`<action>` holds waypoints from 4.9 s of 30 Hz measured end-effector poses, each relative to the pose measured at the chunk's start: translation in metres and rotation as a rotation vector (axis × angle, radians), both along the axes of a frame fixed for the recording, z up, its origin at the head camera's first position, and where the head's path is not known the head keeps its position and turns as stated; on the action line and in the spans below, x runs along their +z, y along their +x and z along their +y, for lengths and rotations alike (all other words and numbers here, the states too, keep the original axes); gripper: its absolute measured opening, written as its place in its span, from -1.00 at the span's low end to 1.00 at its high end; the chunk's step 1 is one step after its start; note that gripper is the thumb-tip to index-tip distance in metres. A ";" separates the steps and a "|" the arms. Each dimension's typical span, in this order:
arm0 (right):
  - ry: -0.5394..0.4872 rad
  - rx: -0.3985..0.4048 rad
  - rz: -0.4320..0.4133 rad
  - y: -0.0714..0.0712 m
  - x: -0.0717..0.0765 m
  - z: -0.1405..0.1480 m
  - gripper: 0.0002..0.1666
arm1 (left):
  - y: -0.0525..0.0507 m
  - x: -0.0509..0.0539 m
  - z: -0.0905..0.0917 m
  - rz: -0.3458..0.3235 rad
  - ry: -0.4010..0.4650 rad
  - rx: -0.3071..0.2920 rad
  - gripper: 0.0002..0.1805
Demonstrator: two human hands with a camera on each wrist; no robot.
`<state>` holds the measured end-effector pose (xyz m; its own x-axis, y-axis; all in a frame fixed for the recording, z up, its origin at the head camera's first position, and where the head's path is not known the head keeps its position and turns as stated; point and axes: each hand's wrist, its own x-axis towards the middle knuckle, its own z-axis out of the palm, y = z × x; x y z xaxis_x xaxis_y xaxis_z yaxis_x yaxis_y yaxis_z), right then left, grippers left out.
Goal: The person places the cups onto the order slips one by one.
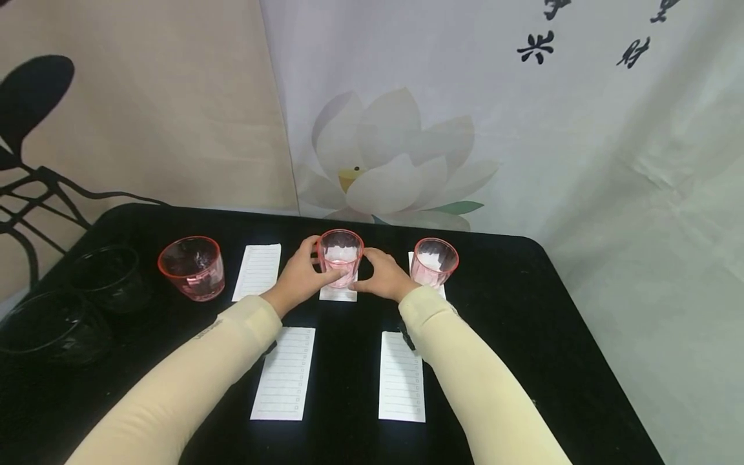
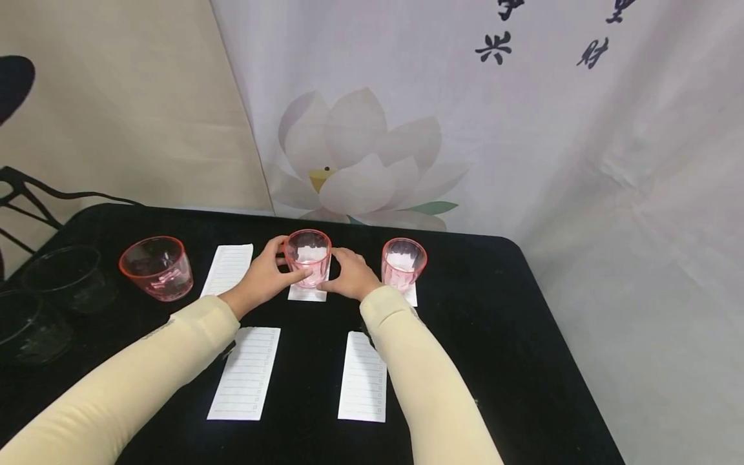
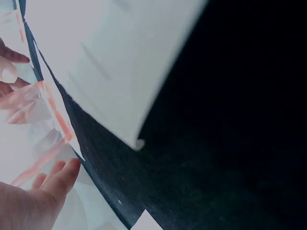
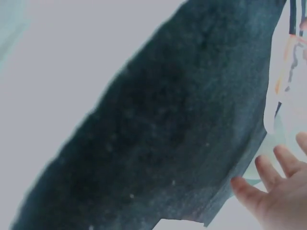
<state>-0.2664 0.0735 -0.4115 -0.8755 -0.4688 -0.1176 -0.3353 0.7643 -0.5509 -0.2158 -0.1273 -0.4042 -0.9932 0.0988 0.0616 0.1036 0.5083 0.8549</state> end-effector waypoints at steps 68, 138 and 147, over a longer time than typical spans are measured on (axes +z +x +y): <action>-0.281 -0.015 0.284 0.071 0.039 0.001 0.13 | 0.089 0.044 -0.087 0.208 0.158 0.290 -0.12; -0.249 0.230 0.250 0.094 0.050 -0.075 0.08 | 0.153 0.017 -0.134 -0.044 -0.064 0.583 -0.03; -0.194 0.208 0.203 0.092 0.048 -0.086 0.07 | 0.145 0.014 -0.137 -0.078 -0.070 0.578 0.00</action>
